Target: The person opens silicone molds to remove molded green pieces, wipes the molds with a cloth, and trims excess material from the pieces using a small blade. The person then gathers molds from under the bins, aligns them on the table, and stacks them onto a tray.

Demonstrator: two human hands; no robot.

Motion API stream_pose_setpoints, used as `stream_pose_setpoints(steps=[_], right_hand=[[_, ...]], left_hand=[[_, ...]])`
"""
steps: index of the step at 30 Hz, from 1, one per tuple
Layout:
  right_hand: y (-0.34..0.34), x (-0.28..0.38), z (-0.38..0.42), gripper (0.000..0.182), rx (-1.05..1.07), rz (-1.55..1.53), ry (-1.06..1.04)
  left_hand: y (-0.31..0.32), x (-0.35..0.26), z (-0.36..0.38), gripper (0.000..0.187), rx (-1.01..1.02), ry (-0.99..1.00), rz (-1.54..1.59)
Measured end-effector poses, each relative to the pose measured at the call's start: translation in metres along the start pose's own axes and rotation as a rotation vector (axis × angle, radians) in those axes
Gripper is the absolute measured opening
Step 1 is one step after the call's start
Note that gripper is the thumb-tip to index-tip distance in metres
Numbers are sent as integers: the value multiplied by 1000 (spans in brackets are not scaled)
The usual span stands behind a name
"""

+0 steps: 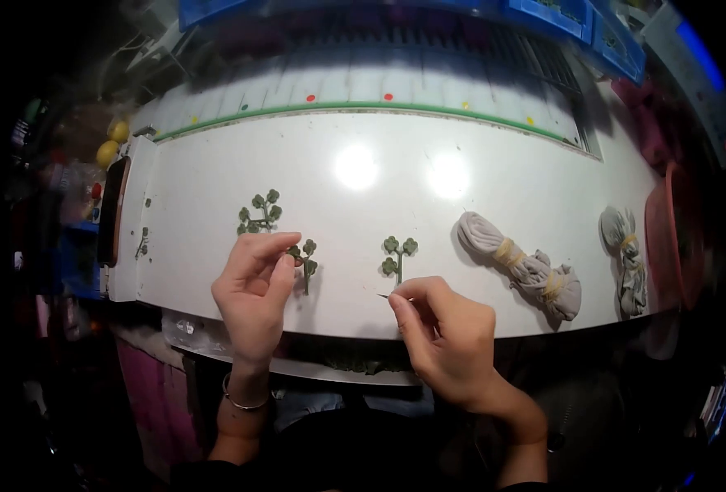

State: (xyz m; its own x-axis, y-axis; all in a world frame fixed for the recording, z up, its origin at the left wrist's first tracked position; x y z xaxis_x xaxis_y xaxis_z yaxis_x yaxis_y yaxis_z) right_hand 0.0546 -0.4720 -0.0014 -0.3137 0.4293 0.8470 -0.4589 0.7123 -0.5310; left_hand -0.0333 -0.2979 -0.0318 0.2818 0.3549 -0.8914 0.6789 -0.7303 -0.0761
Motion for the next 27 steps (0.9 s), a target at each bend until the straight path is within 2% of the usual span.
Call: stream_pose_setpoints(steps=[4, 6, 8, 10, 11, 13, 16, 18, 20, 22, 24, 27], right_hand=[[6, -9, -6, 4, -41, 20, -7], [7, -16, -7, 3, -68, 16, 12], [7, -24, -8, 3, -96, 13, 27], [8, -36, -10, 2, -115, -18, 78], [9, -40, -11, 2, -118, -15, 73], [11, -47, -11, 3, -123, -187, 176], [13, -47, -14, 5, -117, -323, 202], [15, -47, -16, 5, -118, -401, 195], [13, -49, -16, 6, -129, -481, 197], [11, -49, -13, 6, -120, -437, 133], [10, -49, -8, 6, -111, -461, 171], [7, -43, -1, 7, -83, -513, 156]], left_hand=[[-5, 12, -3, 19, -4, -14, -137], [-8, 15, -6, 16, -143, -11, -117], [-14, 17, -9, 16, -151, 28, -174], [-16, 13, -13, 18, -85, 48, -422], [-14, 9, -14, 18, -87, 52, -418], [-3, -3, -13, 22, -53, 241, -749], [23, -5, -8, 34, 264, 351, -410], [48, -4, -4, 38, 446, 381, -384], [59, 0, 1, 34, 525, 394, -370], [61, 4, 1, 32, 518, 393, -350], [59, 5, 5, 30, 510, 384, -335], [53, 0, 4, 25, 444, 271, -260]])
Point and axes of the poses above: each hand's wrist, its own z-axis away from the middle knuckle, its own y-axis out of the palm, x = y × z, the point moved 2 cm from there along -z, towards the middle knuckle, and after that the axes turned 12 degrees about y, right-handed, at the moved point
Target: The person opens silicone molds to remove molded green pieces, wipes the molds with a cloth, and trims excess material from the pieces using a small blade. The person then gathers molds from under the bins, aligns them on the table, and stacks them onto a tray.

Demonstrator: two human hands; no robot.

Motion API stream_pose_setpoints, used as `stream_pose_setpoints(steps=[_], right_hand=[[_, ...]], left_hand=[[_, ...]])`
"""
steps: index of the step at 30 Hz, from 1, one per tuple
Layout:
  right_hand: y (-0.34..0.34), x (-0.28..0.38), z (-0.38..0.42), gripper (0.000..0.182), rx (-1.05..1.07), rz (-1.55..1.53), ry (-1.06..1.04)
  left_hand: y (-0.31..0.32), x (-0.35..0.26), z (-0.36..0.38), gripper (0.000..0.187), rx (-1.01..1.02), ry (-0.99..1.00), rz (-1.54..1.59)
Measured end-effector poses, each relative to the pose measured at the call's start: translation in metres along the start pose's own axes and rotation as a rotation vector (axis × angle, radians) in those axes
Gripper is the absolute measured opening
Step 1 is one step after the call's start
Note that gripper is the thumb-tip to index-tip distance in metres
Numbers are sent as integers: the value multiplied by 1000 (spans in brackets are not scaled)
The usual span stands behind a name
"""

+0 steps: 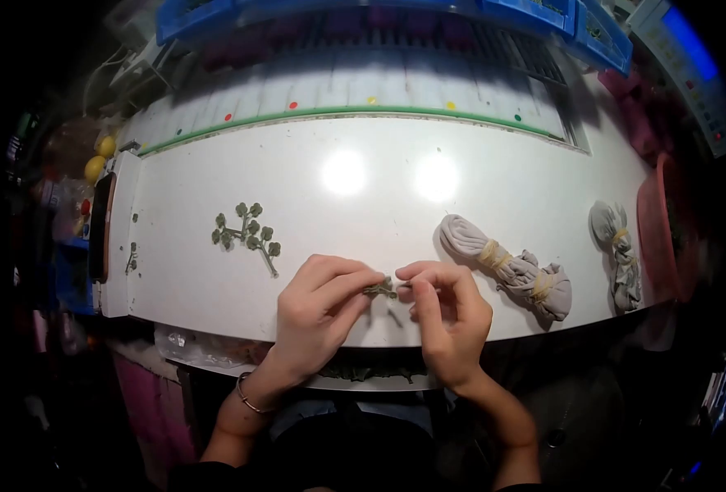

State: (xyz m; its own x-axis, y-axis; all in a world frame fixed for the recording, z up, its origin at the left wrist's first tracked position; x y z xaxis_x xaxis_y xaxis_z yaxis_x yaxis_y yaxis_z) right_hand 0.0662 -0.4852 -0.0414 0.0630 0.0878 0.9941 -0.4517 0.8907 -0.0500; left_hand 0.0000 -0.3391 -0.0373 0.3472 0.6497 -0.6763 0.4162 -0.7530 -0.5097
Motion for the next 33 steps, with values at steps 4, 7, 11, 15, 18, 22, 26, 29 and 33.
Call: stream_pose_setpoints(steps=[4, 7, 11, 15, 18, 22, 26, 29, 33], right_hand=[[4, 18, 13, 8, 77, -54, -215], [3, 37, 16, 9, 148, 79, -387], [6, 48, 20, 12, 178, 121, -364], [5, 46, 21, 12, 163, 113, -377], [5, 46, 23, 13, 173, 117, -373], [1, 54, 25, 18, 139, 204, -453], [4, 52, 28, 21, 143, 184, -397], [9, 50, 32, 21, 100, 96, -356], [12, 55, 34, 21, 55, 155, -365]], left_hand=[[-11, -13, 1, 25, -15, -166, 185], [-22, -25, -1, 26, 8, -143, 163], [-31, -33, -4, 25, -39, -130, 153], [-35, -36, -3, 24, -97, -111, 211], [-39, -40, -3, 23, -109, -125, 297], [-39, -43, -1, 20, -108, -142, 412], [-33, -42, 3, 19, -144, -186, 548], [-31, -42, 4, 19, -154, -196, 646], [-30, -42, 6, 19, -142, -201, 666]])
Point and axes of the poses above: each hand's wrist, its own z-axis away from the middle knuckle, its own y-axis out of the palm, x = y × z, the point moved 2 cm from there along -z, towards the middle knuckle, and after that the axes turned 12 degrees about y, right-handed, at the moved point
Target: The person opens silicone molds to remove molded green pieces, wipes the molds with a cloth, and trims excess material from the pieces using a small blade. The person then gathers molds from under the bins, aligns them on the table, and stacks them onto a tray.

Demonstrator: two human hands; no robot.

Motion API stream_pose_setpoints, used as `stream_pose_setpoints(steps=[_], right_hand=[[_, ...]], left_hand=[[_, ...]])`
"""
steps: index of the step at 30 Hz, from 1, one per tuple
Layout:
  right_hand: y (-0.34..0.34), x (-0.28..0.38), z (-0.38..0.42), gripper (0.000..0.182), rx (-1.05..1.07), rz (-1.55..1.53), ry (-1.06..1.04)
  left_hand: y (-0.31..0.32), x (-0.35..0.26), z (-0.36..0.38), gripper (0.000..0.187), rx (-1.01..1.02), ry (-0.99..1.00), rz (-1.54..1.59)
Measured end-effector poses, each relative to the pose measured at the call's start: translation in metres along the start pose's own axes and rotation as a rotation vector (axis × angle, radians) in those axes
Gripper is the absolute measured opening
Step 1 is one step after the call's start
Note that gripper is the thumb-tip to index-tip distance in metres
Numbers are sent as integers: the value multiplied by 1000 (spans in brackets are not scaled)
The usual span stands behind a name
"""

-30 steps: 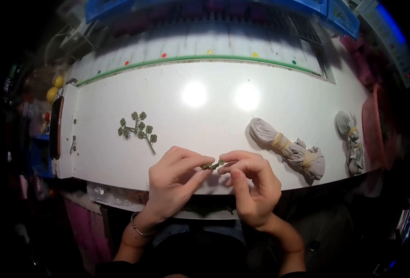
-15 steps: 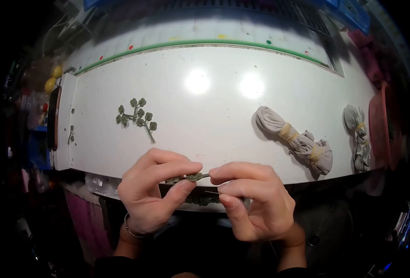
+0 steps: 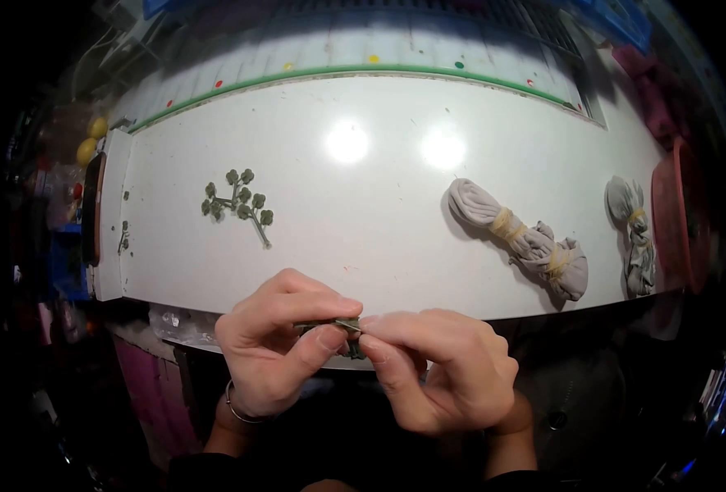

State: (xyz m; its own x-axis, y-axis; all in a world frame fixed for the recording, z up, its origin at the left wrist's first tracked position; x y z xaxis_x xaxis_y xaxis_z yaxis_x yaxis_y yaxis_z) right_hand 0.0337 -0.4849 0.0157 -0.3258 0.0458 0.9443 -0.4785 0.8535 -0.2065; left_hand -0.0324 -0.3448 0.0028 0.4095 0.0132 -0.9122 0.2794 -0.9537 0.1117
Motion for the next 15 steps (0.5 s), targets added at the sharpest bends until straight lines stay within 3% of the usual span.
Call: stream_pose_setpoints(steps=[15], right_hand=[[0, 6, 2, 21, -8, 72, 1]], left_hand=[[1, 0, 3, 16, -14, -79, 101]])
Point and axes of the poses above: each hand's wrist, its own z-axis away from the middle knuckle, its own y-axis out of the palm, x = y × z, the point moved 2 cm from there along -z, towards the middle knuckle, and after that the axes turned 12 degrees about y, right-handed, at the moved point
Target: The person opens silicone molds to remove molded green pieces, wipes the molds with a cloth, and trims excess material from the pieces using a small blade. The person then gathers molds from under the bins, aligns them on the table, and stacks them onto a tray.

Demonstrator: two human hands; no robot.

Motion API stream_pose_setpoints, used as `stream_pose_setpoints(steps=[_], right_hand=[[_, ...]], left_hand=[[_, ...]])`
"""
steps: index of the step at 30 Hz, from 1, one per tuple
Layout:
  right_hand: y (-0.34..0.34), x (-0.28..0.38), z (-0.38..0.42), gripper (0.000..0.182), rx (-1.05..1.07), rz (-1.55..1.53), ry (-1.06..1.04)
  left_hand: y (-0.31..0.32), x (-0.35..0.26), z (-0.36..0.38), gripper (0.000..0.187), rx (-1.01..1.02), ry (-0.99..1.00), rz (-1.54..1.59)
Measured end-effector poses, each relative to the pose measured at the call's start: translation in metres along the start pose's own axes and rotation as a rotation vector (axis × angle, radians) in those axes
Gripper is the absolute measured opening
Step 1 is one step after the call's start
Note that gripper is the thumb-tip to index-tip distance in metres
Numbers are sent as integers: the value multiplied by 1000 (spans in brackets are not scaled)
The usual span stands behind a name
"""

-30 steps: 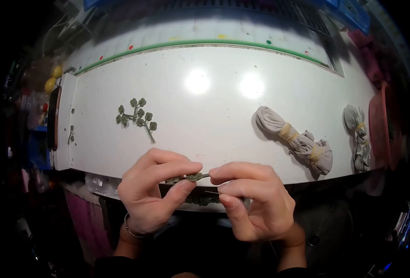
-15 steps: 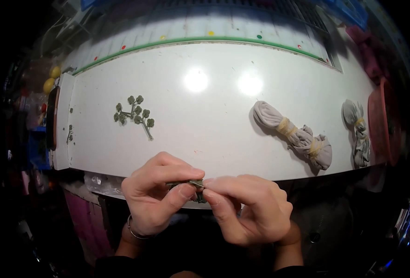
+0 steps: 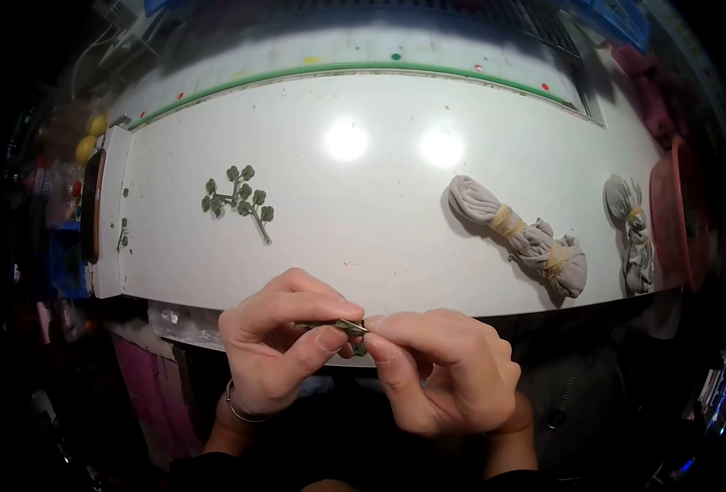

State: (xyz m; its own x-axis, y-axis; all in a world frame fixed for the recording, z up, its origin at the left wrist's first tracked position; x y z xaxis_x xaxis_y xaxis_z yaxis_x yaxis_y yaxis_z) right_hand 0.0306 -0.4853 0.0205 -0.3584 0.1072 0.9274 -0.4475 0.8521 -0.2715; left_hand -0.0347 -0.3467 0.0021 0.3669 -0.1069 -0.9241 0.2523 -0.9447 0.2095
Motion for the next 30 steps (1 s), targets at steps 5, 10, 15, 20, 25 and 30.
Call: stream_pose_setpoints(steps=[5, 10, 15, 20, 25, 30], right_hand=[[-2, -3, 4, 21, 3, -20, -25], [-3, -5, 5, 21, -33, -26, -14], [-7, -8, -5, 16, -76, 151, -104], [-1, -15, -4, 15, -76, 52, -54], [-4, -19, -3, 13, -105, 3, -15], [-2, -16, 3, 10, -92, -53, 142]], left_hand=[[1, 1, 1, 16, -22, 3, 21], [3, -3, 1, 30, -42, -153, 44], [4, -4, 2, 45, -89, -240, 200], [-1, -5, -5, 45, -61, -388, 410], [-7, -5, -7, 45, -85, -533, 555], [-15, -2, -5, 45, -122, -574, 646]])
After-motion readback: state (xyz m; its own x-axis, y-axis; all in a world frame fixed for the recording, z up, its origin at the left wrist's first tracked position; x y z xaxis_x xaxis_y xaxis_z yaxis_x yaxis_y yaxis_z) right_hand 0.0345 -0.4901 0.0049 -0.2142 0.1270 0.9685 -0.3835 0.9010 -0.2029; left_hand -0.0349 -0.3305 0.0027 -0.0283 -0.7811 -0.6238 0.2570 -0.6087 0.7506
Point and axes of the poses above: each hand's wrist, its own z-axis away from the middle knuckle, its own y-axis out of the palm, x = y × z, the point moved 2 cm from there along -z, towards the middle knuckle, and after that the axes turned 12 degrees about y, right-handed, at the moved point
